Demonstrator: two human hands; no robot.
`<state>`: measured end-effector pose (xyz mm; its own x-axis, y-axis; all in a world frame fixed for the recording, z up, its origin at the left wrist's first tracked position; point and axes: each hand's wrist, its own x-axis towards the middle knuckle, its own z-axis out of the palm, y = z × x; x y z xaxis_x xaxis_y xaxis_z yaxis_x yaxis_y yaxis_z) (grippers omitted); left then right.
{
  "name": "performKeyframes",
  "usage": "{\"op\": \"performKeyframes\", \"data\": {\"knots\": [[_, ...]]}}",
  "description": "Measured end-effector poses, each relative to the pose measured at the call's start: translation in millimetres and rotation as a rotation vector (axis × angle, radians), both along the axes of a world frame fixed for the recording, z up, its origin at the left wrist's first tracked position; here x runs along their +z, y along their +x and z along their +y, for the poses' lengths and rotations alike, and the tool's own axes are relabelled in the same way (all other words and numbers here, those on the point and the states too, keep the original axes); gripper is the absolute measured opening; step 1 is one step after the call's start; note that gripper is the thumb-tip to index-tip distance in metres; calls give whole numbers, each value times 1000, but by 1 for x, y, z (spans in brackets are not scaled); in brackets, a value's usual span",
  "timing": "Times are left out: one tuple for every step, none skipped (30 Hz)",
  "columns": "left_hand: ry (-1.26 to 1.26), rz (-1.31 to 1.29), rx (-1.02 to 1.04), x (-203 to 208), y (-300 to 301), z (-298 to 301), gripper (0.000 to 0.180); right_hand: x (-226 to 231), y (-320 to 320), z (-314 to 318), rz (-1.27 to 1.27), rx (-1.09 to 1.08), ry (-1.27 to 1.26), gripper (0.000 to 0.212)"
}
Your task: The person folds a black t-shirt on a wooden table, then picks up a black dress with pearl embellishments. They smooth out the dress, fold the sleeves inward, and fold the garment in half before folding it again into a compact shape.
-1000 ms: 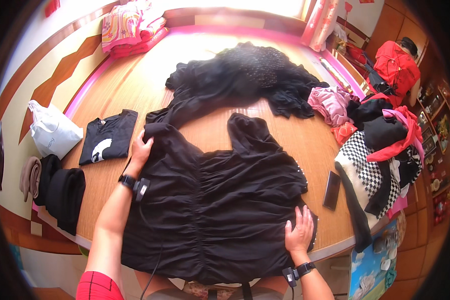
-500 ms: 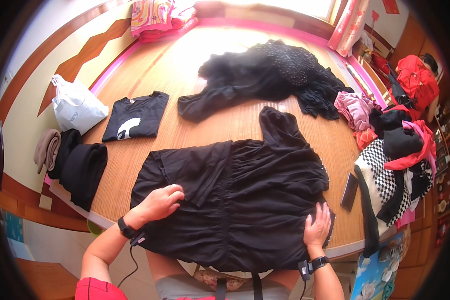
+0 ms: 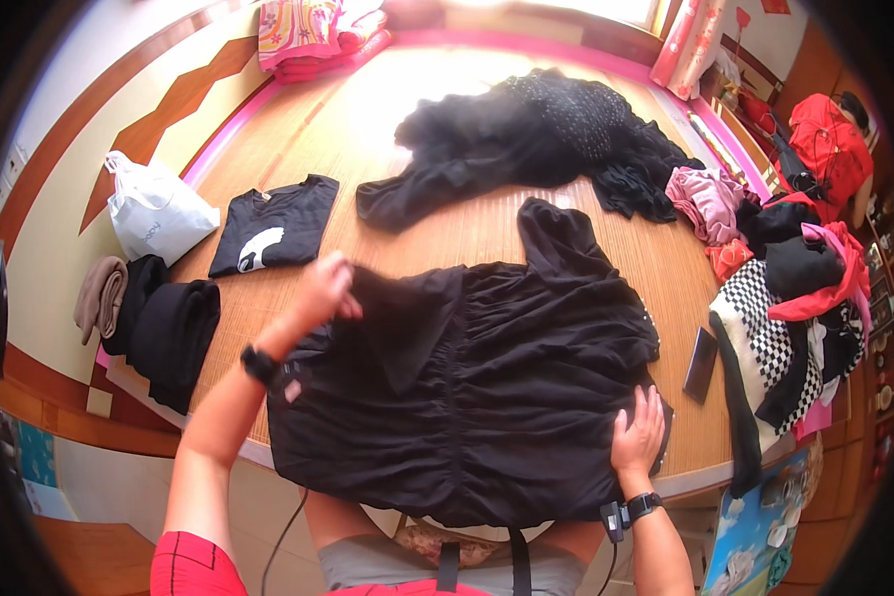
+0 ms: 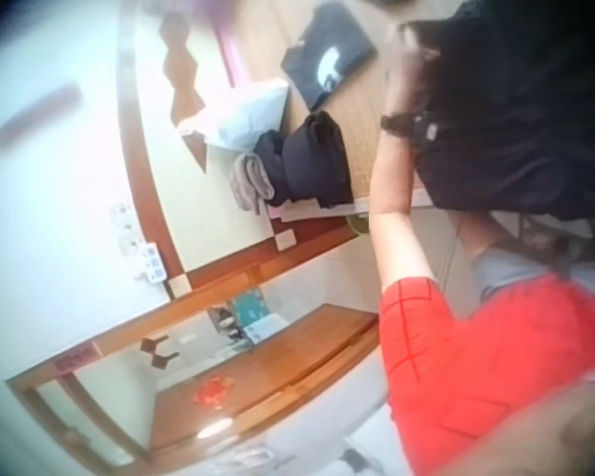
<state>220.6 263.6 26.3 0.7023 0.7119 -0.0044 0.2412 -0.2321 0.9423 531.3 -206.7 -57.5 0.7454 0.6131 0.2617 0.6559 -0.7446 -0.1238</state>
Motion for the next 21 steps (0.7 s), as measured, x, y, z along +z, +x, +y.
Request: {"op": "performKeyframes", "data": {"knots": [[-132, -90, 80, 1, 15, 28, 13, 1, 0, -4, 0, -9, -9, 54], [-236, -252, 170, 1, 26, 58, 17, 0, -1, -3, 4, -8, -7, 54], [-257, -338, 218, -7, 28, 95, 14, 0, -1, 0, 3, -5, -3, 54], [-218, -372, 332, -12, 39, 120, 14, -1, 2, -3, -8, -4, -7, 54], [-137, -348, 320, -18, 55, 130, 17, 3, 1, -11, -12, -20, -16, 54], [110, -223, 382, -29, 40, 178, 18, 3, 0, -1, -7, 8, 4, 54], [250, -154, 418, -38, 30, 208, 20, 0, 0, 8, 0, 29, 28, 54], [401, -77, 468, -39, 12, 239, 21, -5, 0, 20, 8, 57, 57, 54], [418, -70, 482, -45, 12, 248, 22, -7, 0, 21, 13, 59, 61, 54], [431, -66, 492, -49, 15, 252, 23, -7, 0, 21, 15, 56, 63, 54], [345, -85, 466, -58, 36, 237, 23, -4, 1, 11, 7, 32, 40, 54], [245, -104, 426, -64, 63, 208, 25, 1, 2, -5, -7, -7, 4, 54], [191, -110, 423, -56, 61, 200, 27, 3, 1, -3, -4, -5, 8, 54], [330, -241, 417, -58, 59, 200, 39, 3, 0, 2, 0, 2, 14, 54], [524, -71, 460, -53, 52, 197, 43, 1, 0, 8, 7, 23, 28, 54], [703, 96, 485, -53, 53, 183, 47, 2, 1, 7, 9, 27, 30, 55], [876, 263, 501, -54, 54, 167, 52, 2, 1, 5, 10, 26, 28, 55], [937, 331, 377, -55, 51, 155, 56, 2, 2, 4, 12, 26, 19, 56], [889, 393, 268, -53, 58, 129, 56, 0, 5, -4, -5, 19, 18, 57], [923, 405, 219, -52, 51, 111, 56, -1, 6, -1, 22, 14, 23, 58], [684, 514, 166, -43, 52, 85, 61, 0, 9, -2, 47, 0, 15, 59]]}}
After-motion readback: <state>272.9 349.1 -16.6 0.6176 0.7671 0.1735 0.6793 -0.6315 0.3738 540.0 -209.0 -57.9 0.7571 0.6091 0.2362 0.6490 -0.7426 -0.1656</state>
